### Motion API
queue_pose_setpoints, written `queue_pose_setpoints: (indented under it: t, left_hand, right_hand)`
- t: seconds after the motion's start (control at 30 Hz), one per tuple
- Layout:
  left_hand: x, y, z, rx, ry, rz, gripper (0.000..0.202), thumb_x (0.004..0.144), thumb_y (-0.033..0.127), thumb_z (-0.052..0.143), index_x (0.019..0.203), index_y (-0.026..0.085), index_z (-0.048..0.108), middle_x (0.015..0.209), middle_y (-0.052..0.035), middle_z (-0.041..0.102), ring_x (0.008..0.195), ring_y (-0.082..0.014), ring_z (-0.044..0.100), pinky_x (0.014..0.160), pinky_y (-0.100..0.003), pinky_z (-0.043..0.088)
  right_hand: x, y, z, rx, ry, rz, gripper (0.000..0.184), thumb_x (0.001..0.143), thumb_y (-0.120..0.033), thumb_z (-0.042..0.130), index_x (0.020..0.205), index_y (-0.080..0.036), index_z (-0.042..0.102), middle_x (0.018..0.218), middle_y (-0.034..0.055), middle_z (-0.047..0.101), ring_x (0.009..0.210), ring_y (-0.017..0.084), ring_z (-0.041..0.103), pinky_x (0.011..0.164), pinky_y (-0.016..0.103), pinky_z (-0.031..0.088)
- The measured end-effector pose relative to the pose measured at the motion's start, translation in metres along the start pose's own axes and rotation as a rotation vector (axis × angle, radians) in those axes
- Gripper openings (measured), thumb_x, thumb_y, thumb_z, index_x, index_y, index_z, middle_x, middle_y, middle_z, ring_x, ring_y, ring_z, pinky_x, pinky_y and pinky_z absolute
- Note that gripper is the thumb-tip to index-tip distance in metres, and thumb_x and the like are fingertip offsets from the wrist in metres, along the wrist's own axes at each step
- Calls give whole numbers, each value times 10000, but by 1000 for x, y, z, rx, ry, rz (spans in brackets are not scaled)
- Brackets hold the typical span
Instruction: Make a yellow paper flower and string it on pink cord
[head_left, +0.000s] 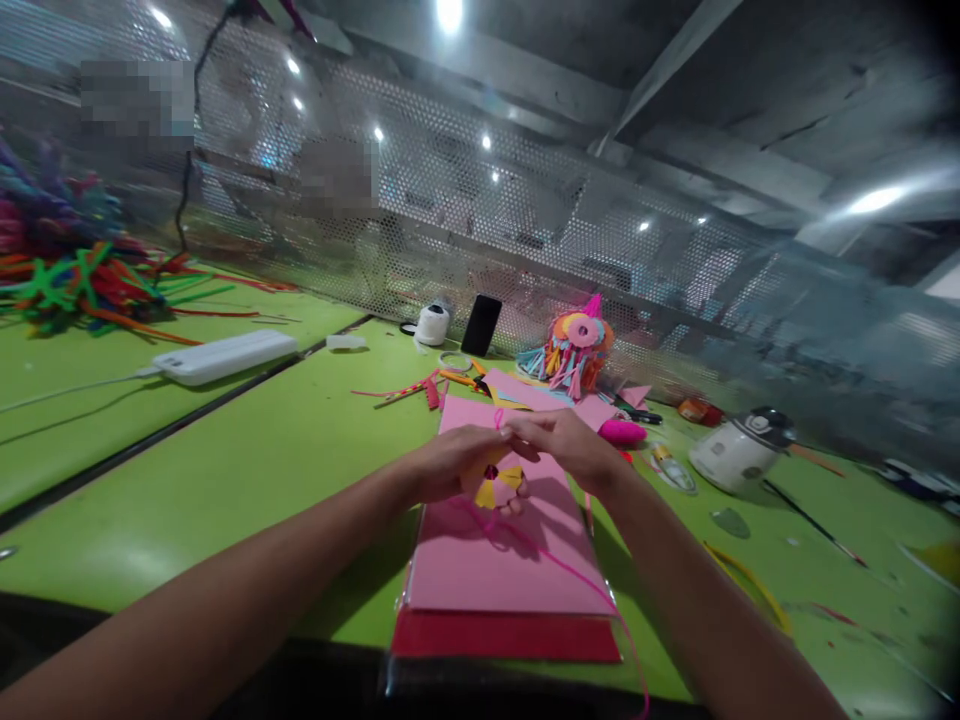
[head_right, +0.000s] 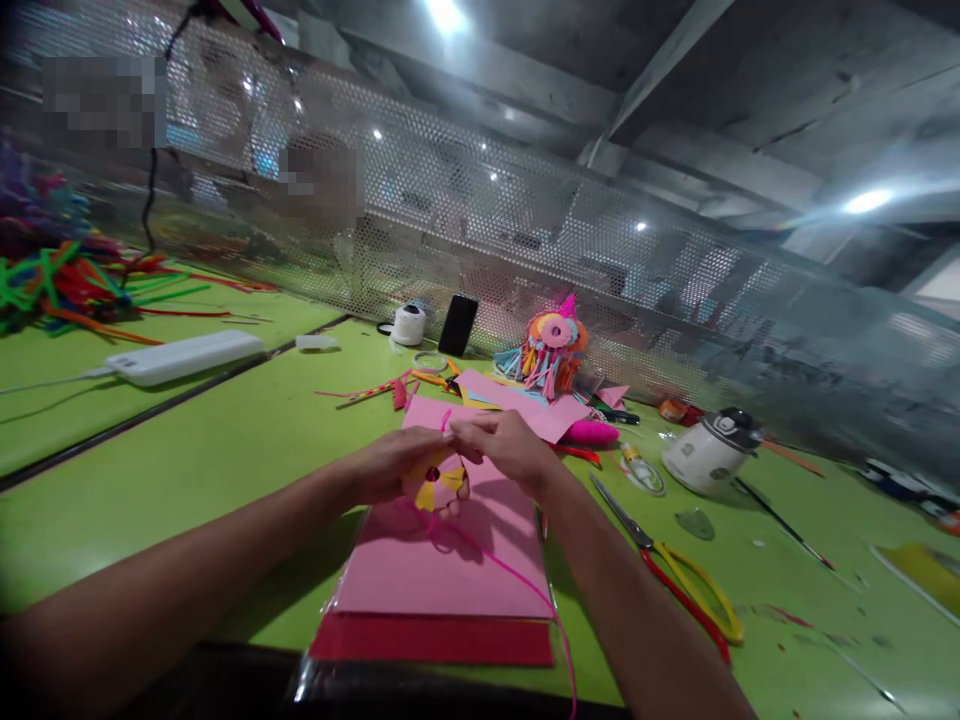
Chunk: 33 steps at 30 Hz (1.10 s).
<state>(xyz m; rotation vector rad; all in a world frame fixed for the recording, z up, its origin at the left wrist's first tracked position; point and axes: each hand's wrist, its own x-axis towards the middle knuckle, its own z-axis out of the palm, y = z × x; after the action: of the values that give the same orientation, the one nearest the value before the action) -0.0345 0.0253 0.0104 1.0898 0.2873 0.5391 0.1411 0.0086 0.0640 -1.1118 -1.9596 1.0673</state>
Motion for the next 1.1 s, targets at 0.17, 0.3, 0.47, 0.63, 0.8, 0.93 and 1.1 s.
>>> queue_pose_setpoints:
  t: [0.17, 0.3, 0.47, 0.63, 0.8, 0.93, 1.1]
  left_hand:
    - [0, 0, -2, 136, 64, 77, 334, 865, 360, 487, 939, 93, 673, 804, -110, 677, 668, -166, 633, 599, -252, 464]
    - [0, 3, -1, 61, 17, -2, 384, 872, 387, 467, 1073, 108, 638, 774, -112, 680, 565, -148, 611, 558, -263, 453]
    - [1, 6, 2, 6, 44, 21, 383, 873, 369, 486, 1059, 71, 639, 795, -138, 690, 569, -123, 605, 531, -218, 438]
    - [2, 4, 3, -82, -2, 61, 327, 848, 350, 523, 959, 74, 659, 730, -119, 683, 629, -172, 649, 598, -272, 497]
    - [1, 3, 6, -107, -20, 54, 311, 847, 354, 522, 833, 74, 655, 693, -104, 672, 589, -157, 636, 594, -267, 496]
    - [0, 5, 9, -136, 26, 8, 292, 841, 351, 543, 804, 80, 644, 664, -80, 658, 553, -126, 606, 565, -240, 474]
    - [-2, 7, 12, -137, 164, 13, 260, 763, 344, 651, 769, 84, 640, 606, -43, 626, 524, -109, 577, 519, -212, 440]
  right_hand:
    - [20, 6, 16, 257, -8, 44, 300, 725, -379, 678, 579, -123, 622, 468, -46, 466, 405, 57, 369, 434, 236, 244]
    - [31, 7, 18, 366, 48, 83, 269, 643, -344, 743, 572, -111, 627, 479, -30, 542, 279, 40, 369, 328, 222, 208]
    - [38, 4, 23, 340, 148, 59, 284, 622, -359, 740, 551, -116, 611, 412, -33, 525, 221, 51, 351, 243, 196, 172]
    - [36, -3, 28, 354, 241, 92, 306, 578, -366, 763, 514, -131, 576, 349, -56, 453, 230, 34, 297, 244, 179, 149]
    - [37, 2, 30, 395, 312, 86, 309, 535, -362, 788, 501, -130, 588, 380, -53, 452, 331, 39, 354, 317, 182, 224]
    - [38, 9, 30, 352, 332, 45, 276, 564, -346, 770, 513, -133, 603, 420, -43, 474, 378, 51, 373, 356, 195, 249]
    - [37, 12, 31, 314, 363, 47, 256, 581, -347, 751, 526, -137, 615, 423, -39, 474, 376, 60, 366, 362, 209, 237]
